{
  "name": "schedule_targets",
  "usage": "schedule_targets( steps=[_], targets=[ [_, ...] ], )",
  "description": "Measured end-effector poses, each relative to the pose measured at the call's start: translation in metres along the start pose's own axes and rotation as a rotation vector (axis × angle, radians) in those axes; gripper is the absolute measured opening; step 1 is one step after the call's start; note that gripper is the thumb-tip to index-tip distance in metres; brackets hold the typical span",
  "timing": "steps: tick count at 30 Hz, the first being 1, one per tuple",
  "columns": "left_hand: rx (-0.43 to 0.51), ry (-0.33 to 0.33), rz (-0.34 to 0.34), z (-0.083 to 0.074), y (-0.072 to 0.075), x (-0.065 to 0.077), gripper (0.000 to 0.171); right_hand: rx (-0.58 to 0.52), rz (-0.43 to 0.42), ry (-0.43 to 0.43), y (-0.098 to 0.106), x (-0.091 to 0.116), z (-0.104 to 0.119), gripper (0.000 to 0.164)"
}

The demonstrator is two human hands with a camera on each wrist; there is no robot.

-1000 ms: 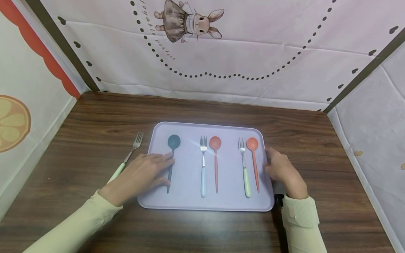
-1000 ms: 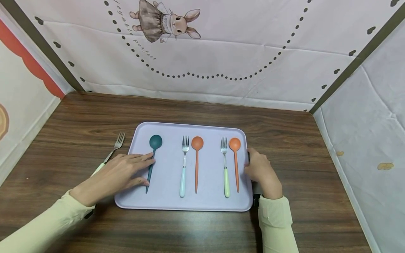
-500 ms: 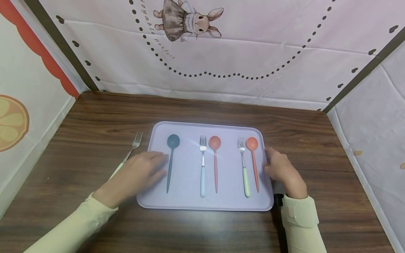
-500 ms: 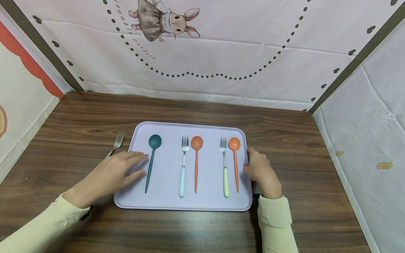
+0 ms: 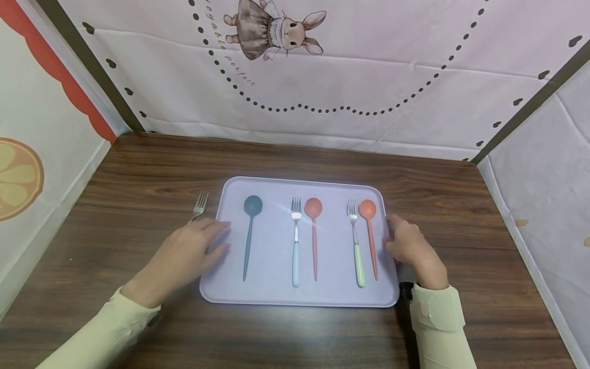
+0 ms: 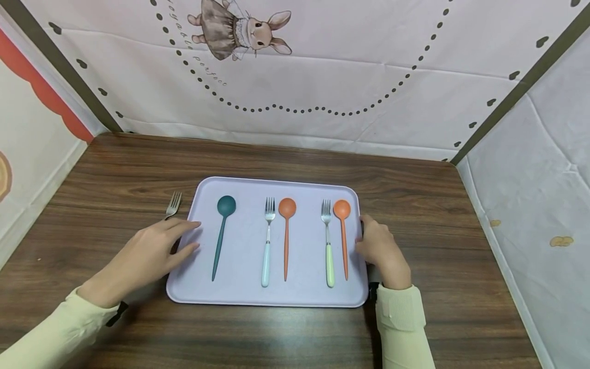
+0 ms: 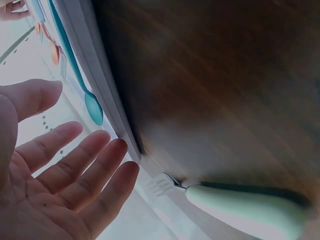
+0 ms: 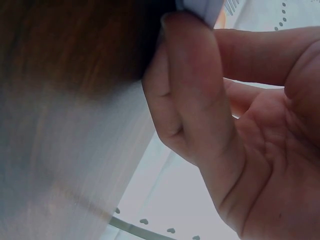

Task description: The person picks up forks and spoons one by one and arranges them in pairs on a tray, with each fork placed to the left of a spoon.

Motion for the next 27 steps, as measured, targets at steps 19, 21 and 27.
schedule_targets(
  steps=[19, 21, 27],
  targets=[
    [-0.018, 0.137, 0.079, 0.015, 0.005, 0.007, 0.046, -0.013, 0.014, -0.014, -0.001, 0.000, -0.002, 0.058],
    [-0.019, 0.145, 0.080, 0.016, 0.007, 0.008, 0.046, -0.009, 0.011, -0.011, -0.001, 0.000, -0.002, 0.058],
    [-0.029, 0.139, 0.043, 0.020, 0.013, 0.010, 0.044, 0.003, 0.003, -0.004, -0.001, 0.000, -0.002, 0.057]
  ],
)
Point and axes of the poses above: each hand's wrist, its own x-axis away from the middle knuckle, its own y-axis out of the back of the hand, z = x × y, the point moved 7 cm from there along -x, towards the middle knuckle, and after that the axes turned 9 degrees about -z, right-handed, at the moved point
